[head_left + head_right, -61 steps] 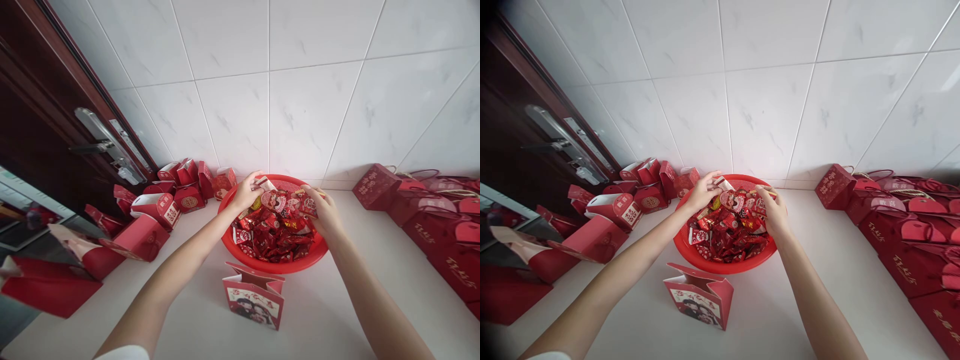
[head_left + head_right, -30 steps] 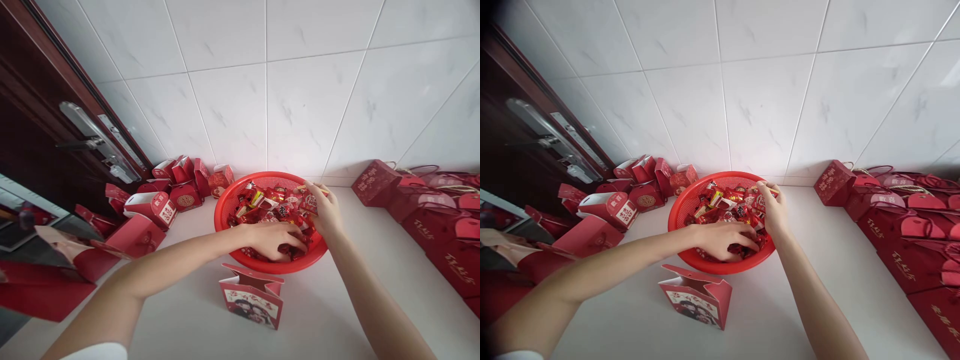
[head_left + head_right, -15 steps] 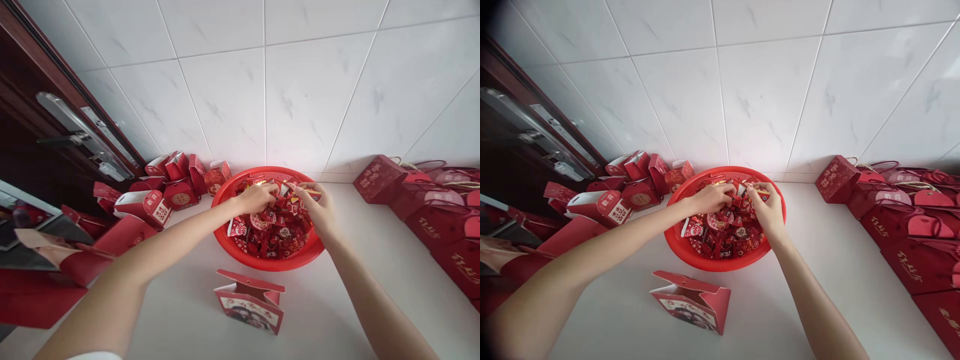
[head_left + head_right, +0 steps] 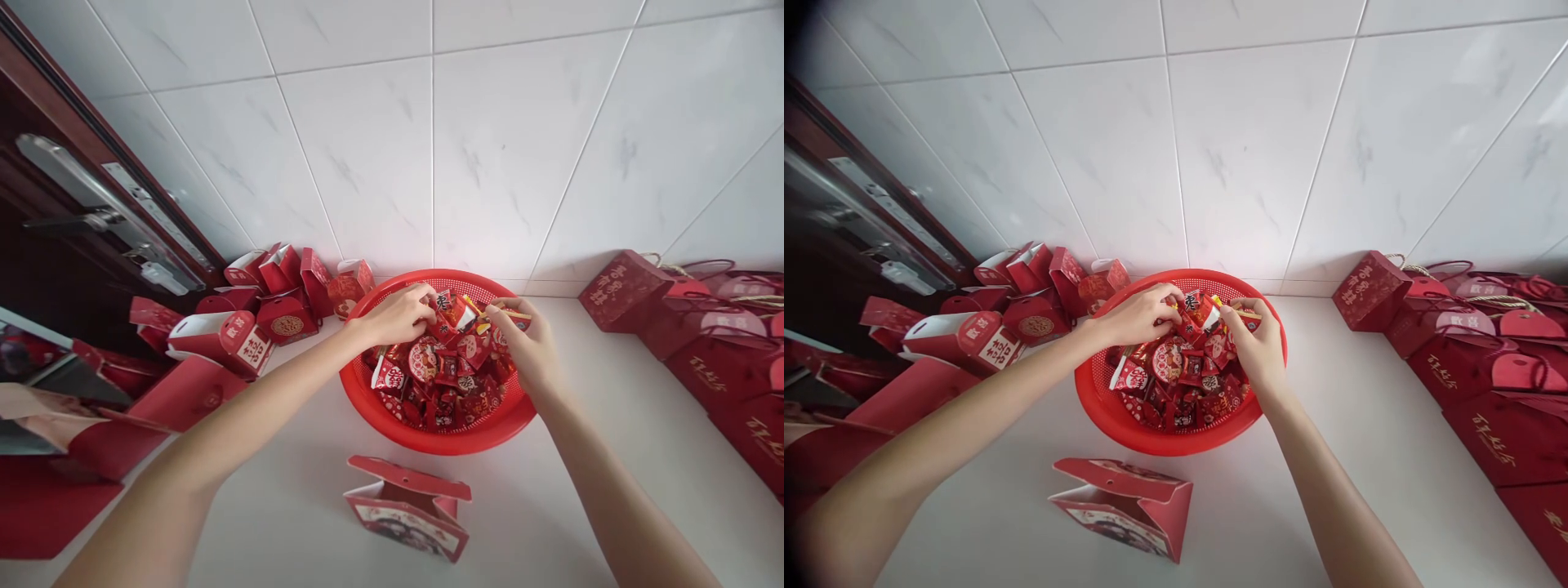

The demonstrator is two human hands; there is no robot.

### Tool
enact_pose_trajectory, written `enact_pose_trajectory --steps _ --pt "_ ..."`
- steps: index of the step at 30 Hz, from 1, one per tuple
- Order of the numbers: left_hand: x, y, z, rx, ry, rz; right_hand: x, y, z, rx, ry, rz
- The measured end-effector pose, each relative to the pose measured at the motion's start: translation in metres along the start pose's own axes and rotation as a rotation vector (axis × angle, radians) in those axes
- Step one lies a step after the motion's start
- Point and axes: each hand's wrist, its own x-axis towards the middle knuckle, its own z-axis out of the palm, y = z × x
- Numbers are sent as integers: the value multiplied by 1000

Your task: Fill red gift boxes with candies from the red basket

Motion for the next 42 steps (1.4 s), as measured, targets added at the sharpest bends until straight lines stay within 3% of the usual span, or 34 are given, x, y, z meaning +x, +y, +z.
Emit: enact_pose_trajectory --steps 3,5,8,11,17,22,24,27,29,32,36,40,42 --pt "4 20 8 -37 16 122 2 2 0 25 5 -28" --pt "9 36 18 -47 -127 233 3 3 0 32 0 -56" --pt "20 54 35 75 -340 275 4 4 0 11 3 -76" --pt "27 58 43 172 -411 231 4 4 -1 -19 5 -71" --pt "18 34 20 106 -416 22 2 1 -1 -8 -4 -29" --pt "-2 22 -4 178 -532 -106 0 0 -1 -2 -2 -7" --pt "-5 27 -9 208 -556 -100 1 1 -1 -17 3 -11" --pt "1 43 -7 148 -502 -37 3 4 -2 -10 -9 -23" --pt "8 57 2 56 -476 70 4 6 -2 -8 -16 -36" --pt "20 73 20 -80 -542 202 5 6 -3 -48 -5 -61" --pt "24 80 31 -175 -674 200 3 2 -3 -88 4 -63" --pt "15 76 23 -142 -780 176 1 0 -3 -83 -4 -21" --pt "8 74 16 -51 -777 141 1 0 -3 -76 -22 2"
